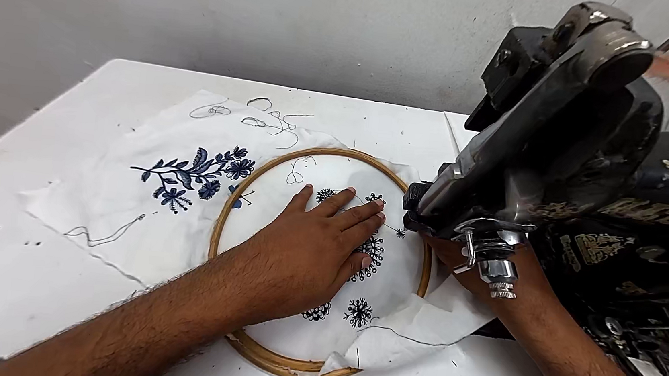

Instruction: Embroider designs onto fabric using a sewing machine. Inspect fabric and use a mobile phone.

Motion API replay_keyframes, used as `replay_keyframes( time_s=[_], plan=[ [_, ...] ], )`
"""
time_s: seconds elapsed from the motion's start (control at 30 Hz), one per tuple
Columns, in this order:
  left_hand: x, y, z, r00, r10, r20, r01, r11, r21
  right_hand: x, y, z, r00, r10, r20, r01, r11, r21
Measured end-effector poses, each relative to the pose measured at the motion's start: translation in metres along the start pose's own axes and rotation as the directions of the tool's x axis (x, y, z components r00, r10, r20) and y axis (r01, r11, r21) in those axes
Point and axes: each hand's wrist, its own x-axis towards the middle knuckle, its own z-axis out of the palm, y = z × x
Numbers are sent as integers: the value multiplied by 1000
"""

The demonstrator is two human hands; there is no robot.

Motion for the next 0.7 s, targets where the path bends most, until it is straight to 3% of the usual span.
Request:
replay_keyframes(
  time_s=[0.27,0.37,0.5,0.7],
  plan=[
    [-1,1,-2,1000,-8,19,8,1000,-11,1,-8,-3,997,71,44,-70,997,-7],
    [0,1,0,1000,1,-2,-1,1000,-9,0,-7,-4,1000,9,-8,-9,1000,21],
    [-2,0,-2,1000,-3,27,3,1000,-1,2,3,2,999,-26,27,29,995,-92],
    [-4,1,-4,999,-19,51,19,1000,12,3,3,4,995,67,74,-59,993,-99]
  ],
)
